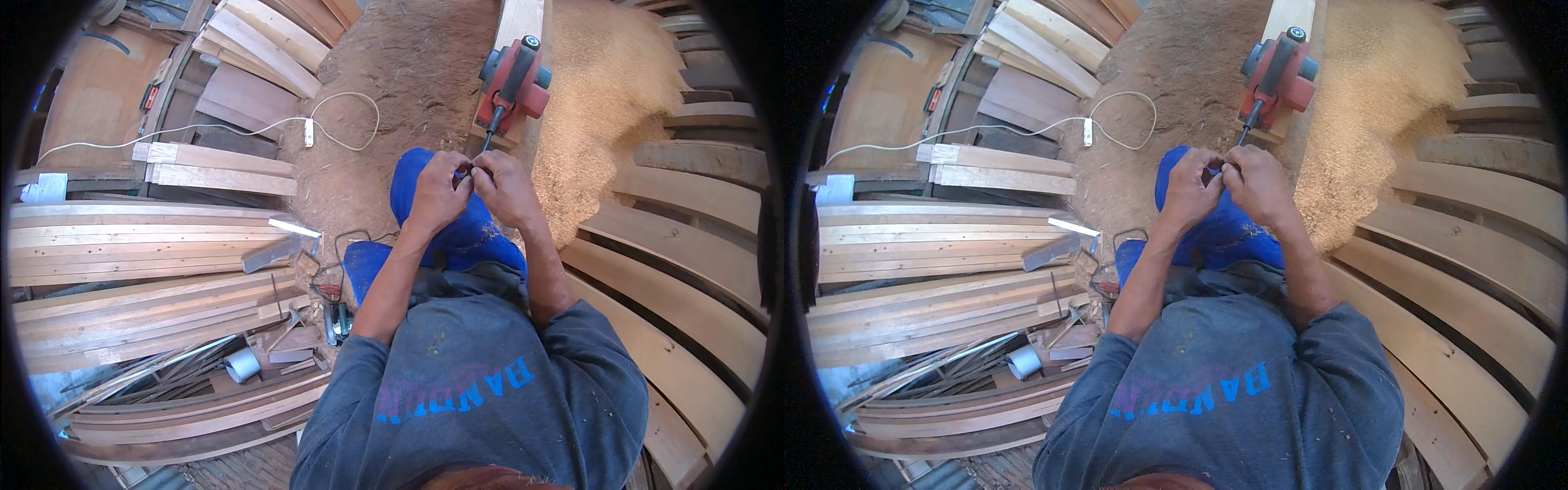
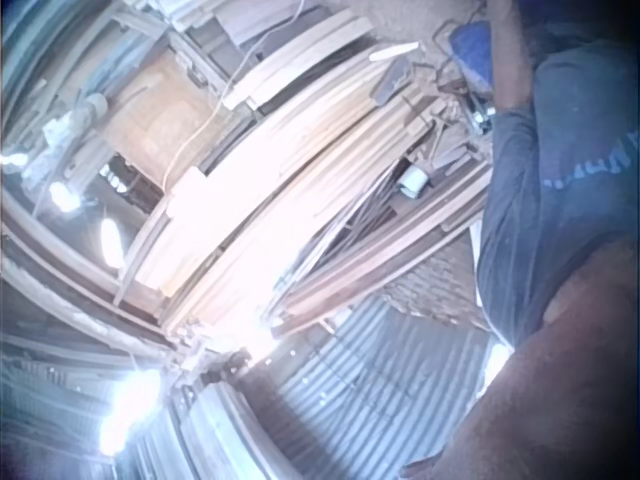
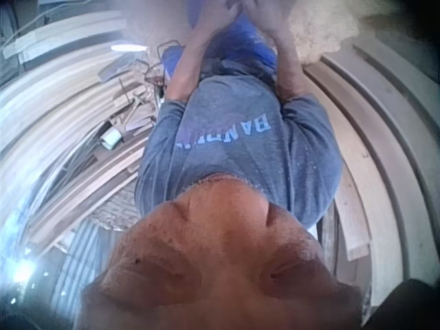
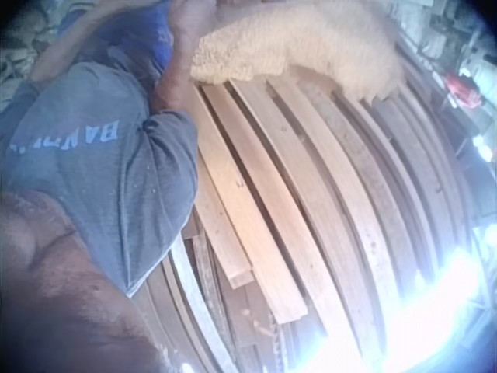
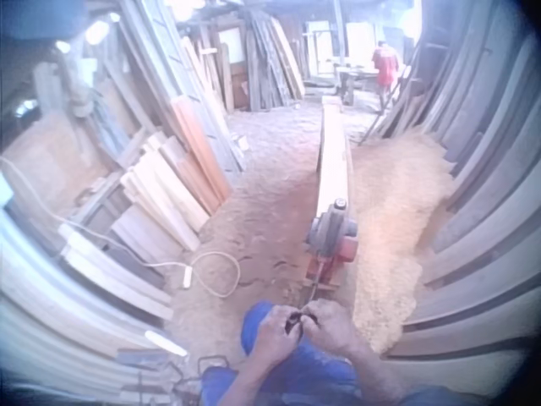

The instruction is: The person planes a wooden beam with an electric planer, then places the tool down and wraps tape around its power cord by hand.

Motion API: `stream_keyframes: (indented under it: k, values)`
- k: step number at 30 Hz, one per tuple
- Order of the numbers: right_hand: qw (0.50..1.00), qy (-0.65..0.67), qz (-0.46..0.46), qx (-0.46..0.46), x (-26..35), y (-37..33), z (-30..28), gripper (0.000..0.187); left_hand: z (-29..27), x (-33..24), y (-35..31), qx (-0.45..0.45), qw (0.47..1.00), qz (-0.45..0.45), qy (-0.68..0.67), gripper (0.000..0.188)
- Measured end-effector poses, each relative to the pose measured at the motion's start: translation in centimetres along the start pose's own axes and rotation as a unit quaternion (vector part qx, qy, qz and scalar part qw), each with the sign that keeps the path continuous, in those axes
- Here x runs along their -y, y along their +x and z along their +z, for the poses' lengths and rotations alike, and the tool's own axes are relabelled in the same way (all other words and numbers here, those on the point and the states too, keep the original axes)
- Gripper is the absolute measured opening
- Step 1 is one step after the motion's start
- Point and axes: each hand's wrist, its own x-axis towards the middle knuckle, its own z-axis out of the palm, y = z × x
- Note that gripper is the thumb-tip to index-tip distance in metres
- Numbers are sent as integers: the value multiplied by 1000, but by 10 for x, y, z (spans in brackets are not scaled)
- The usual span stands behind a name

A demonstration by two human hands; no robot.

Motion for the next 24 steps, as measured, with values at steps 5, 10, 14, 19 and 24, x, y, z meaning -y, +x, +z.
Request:
stream_keyframes:
  k: [5, 10, 14, 19, 24]
  values:
    - [986, -136, 27, 96, 35, 1, -23, 20, 2, 1, 0, 32, 999, -30, -12, 18]
    - [964, -207, 72, 152, 61, -3, -45, 22, 10, 8, 0, 8, 999, -23, -48, 13]
    - [997, 70, 17, 18, 67, 1, -58, 26, 9, 9, -8, 1, 992, -117, -47, 11]
    - [993, 95, 53, -42, 37, 10, -49, 25, 12, 10, -2, -10, 988, -154, -26, 17]
    - [968, 196, 158, 19, -26, 7, -16, 24, 7, 26, 4, 1, 945, -265, -190, 22]
